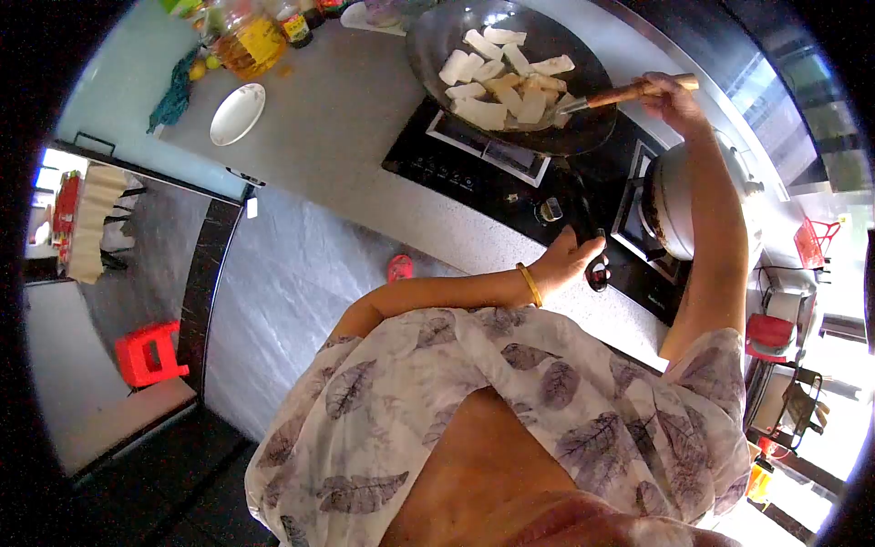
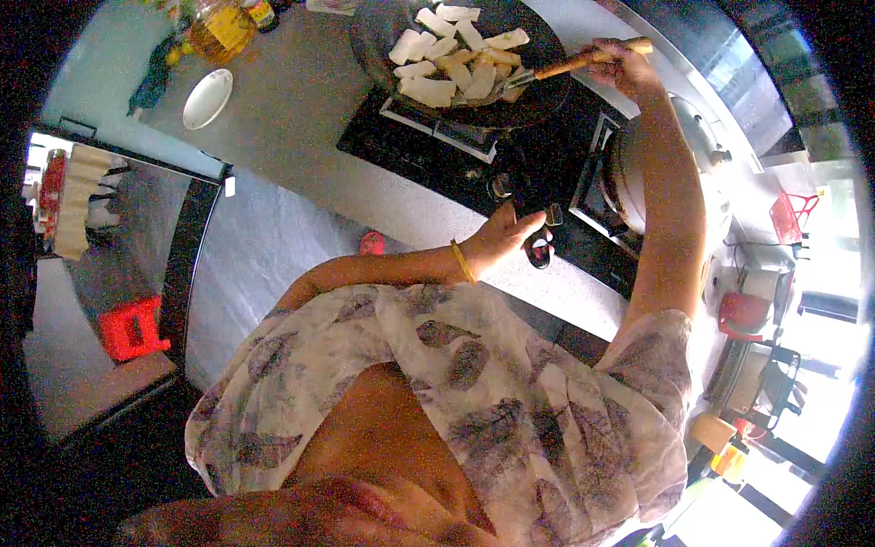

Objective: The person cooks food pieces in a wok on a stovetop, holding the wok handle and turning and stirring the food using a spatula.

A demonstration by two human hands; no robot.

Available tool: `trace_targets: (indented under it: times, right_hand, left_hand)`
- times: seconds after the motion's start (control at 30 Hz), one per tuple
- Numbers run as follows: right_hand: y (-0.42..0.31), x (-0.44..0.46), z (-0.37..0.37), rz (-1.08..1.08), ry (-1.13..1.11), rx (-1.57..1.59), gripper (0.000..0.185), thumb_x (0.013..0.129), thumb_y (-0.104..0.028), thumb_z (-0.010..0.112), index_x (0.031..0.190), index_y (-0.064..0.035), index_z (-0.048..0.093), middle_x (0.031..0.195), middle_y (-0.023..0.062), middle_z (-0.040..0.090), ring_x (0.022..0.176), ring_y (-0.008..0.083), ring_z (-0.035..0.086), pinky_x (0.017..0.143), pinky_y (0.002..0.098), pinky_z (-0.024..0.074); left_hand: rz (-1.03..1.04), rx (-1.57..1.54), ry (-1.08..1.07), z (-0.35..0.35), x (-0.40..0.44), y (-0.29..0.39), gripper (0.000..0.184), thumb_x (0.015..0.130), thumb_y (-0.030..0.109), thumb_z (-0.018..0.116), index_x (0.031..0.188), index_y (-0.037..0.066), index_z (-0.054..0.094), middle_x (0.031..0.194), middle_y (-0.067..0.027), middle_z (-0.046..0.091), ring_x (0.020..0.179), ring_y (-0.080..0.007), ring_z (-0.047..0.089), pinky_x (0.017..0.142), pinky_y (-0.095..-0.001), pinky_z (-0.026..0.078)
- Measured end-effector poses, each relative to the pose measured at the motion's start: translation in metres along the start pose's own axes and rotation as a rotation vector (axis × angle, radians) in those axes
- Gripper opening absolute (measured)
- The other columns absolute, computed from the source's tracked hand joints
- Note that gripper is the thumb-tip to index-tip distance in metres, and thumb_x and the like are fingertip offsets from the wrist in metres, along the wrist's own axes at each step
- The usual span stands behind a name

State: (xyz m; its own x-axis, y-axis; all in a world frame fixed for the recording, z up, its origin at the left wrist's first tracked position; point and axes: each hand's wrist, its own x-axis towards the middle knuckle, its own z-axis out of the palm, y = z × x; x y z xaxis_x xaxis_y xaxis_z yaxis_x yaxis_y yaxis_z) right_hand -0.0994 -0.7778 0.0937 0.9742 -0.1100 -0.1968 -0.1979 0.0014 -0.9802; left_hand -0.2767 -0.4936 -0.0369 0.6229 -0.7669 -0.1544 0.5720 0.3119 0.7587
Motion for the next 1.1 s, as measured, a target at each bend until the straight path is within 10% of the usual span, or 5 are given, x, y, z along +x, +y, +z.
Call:
trace_targets:
  times: [0.67,1.1]
  right_hand:
    - [-0.015,-0.035,0.013,-0.011,0.452,0.313,0.028,0.08,-0.019,0.04,0.079,0.0062,0.053,0.08,0.0197,0.058,0.069,0.0269,0.057,0.058,0.0341,0.0504]
    - [-0.116,-0.109,0.1,-0.429,-0.084,-0.671,0.016,0.069,-0.004,0.059,0.084,0.0021,0.06,0.094,0.0128,0.061,0.086,0.022,0.059,0.076,0.029,0.0491]
  left_hand:
    - [-0.257,-0.013,-0.037,-0.004,-0.019,0.032,0.05,0.079,0.046,0.056,0.094,0.001,0.038,0.079,-0.011,0.052,0.064,-0.0168,0.057,0.055,-0.0314,0.053]
    - [-0.376,-0.011,-0.143,-0.007,-0.022,0.041,0.046,0.078,0.053,0.053,0.083,0.007,0.048,0.074,-0.0076,0.054,0.069,-0.0182,0.059,0.057,-0.0335,0.052]
